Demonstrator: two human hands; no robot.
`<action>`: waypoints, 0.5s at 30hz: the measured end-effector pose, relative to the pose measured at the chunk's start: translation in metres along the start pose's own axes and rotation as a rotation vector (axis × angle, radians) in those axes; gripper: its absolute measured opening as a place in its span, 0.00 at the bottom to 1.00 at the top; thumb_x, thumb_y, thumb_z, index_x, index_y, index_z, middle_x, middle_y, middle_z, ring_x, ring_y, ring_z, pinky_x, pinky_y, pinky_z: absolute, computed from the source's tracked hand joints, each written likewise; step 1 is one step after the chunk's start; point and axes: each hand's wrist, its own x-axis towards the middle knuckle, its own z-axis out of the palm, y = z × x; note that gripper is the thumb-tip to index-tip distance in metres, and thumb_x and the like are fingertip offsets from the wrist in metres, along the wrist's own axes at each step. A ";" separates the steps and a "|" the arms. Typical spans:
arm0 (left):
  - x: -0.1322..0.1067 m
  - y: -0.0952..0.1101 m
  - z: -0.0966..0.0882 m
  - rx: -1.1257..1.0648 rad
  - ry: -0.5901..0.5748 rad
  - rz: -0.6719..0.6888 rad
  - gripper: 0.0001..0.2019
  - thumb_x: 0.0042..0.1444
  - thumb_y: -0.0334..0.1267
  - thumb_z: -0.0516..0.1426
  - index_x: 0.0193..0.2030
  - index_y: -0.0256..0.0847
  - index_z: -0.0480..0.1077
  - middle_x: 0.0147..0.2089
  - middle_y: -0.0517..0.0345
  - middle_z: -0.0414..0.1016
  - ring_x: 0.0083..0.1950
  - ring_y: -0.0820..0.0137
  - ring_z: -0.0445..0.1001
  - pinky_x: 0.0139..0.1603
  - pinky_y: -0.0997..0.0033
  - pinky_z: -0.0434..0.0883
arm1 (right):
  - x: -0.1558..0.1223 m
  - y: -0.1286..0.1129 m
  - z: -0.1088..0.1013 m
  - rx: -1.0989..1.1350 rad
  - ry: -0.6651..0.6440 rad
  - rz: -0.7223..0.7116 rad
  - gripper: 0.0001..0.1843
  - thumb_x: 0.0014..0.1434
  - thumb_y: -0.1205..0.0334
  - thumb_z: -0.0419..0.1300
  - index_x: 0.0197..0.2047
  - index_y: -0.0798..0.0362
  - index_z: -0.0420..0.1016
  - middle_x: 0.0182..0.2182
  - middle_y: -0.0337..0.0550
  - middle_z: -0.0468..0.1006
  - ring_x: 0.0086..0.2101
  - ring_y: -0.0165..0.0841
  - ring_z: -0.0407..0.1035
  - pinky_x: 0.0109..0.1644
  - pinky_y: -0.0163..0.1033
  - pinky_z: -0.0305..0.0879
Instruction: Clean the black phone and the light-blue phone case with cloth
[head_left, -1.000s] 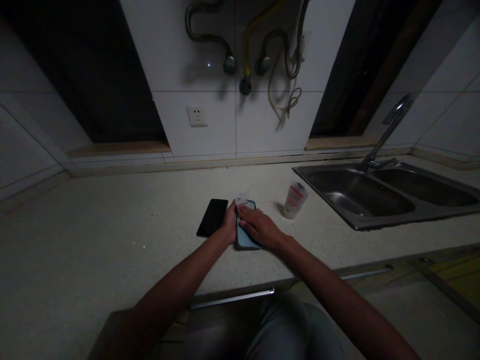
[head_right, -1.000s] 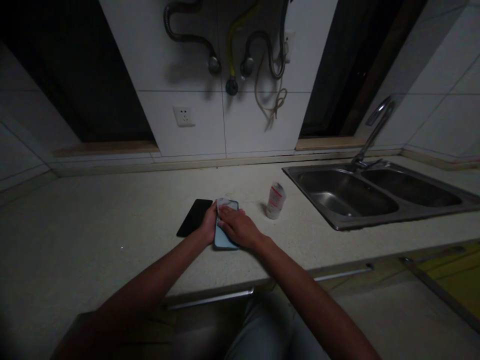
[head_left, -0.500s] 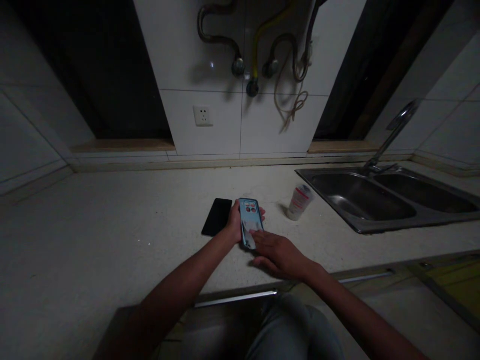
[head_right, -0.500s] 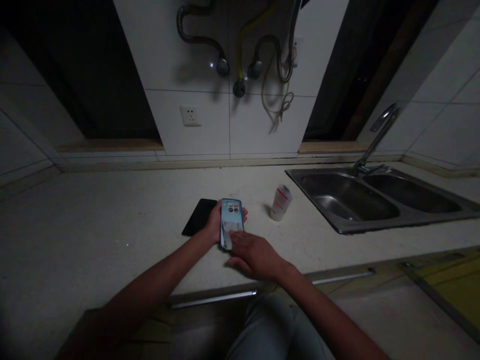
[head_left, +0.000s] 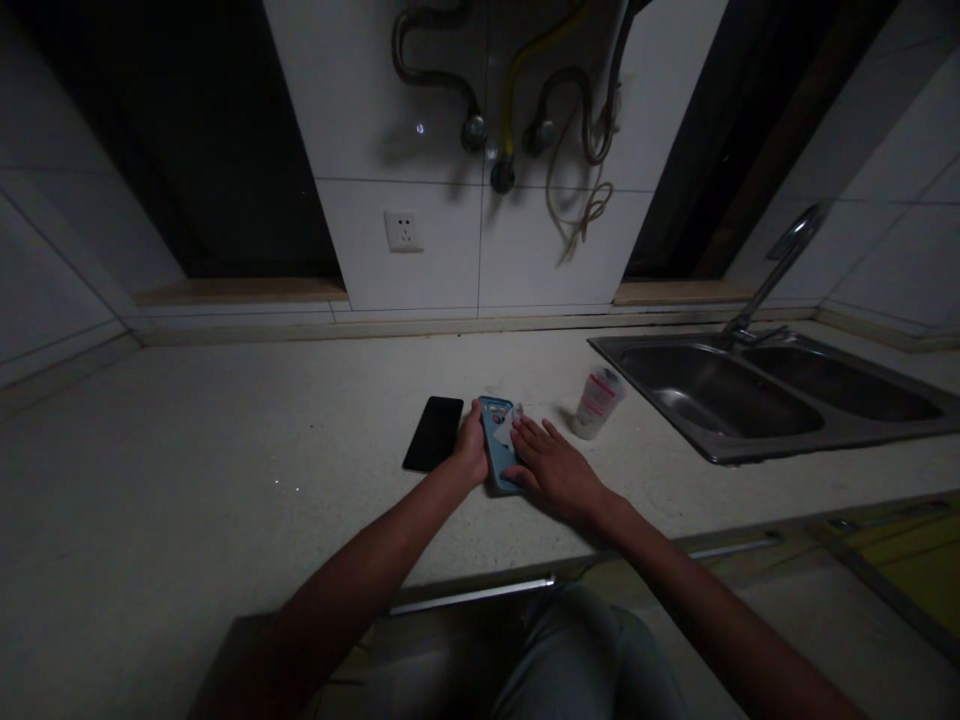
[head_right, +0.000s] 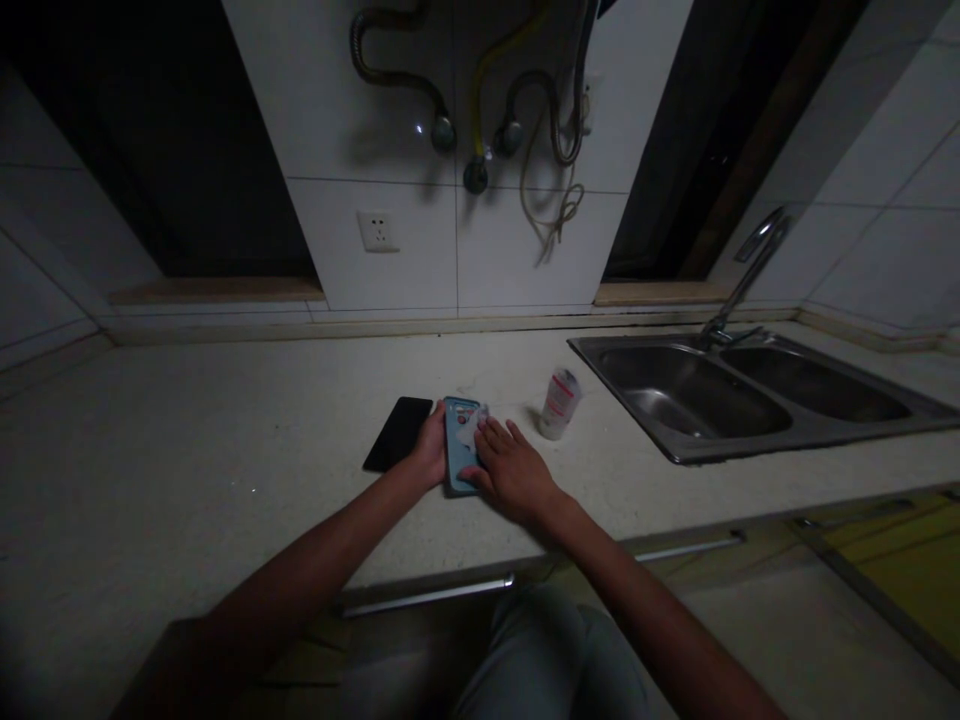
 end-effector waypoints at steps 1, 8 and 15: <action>0.000 -0.001 0.000 -0.017 0.009 0.016 0.27 0.68 0.52 0.42 0.38 0.32 0.74 0.31 0.47 0.78 0.31 0.64 0.77 0.44 0.64 0.72 | 0.006 0.001 0.002 0.018 -0.002 0.020 0.35 0.69 0.45 0.47 0.67 0.66 0.60 0.65 0.64 0.59 0.67 0.48 0.50 0.70 0.59 0.46; 0.001 -0.002 0.002 -0.039 -0.009 -0.015 0.27 0.68 0.50 0.44 0.45 0.28 0.74 0.37 0.43 0.80 0.42 0.61 0.79 0.52 0.64 0.71 | 0.033 0.006 0.017 0.136 0.009 0.047 0.34 0.70 0.50 0.45 0.66 0.71 0.59 0.66 0.71 0.55 0.67 0.52 0.47 0.68 0.61 0.49; 0.001 -0.003 0.003 -0.117 -0.062 -0.033 0.25 0.68 0.47 0.45 0.51 0.28 0.74 0.41 0.42 0.80 0.43 0.61 0.79 0.52 0.64 0.71 | 0.039 0.003 0.025 0.240 0.055 0.061 0.28 0.69 0.59 0.45 0.66 0.68 0.59 0.66 0.68 0.56 0.67 0.49 0.48 0.68 0.61 0.49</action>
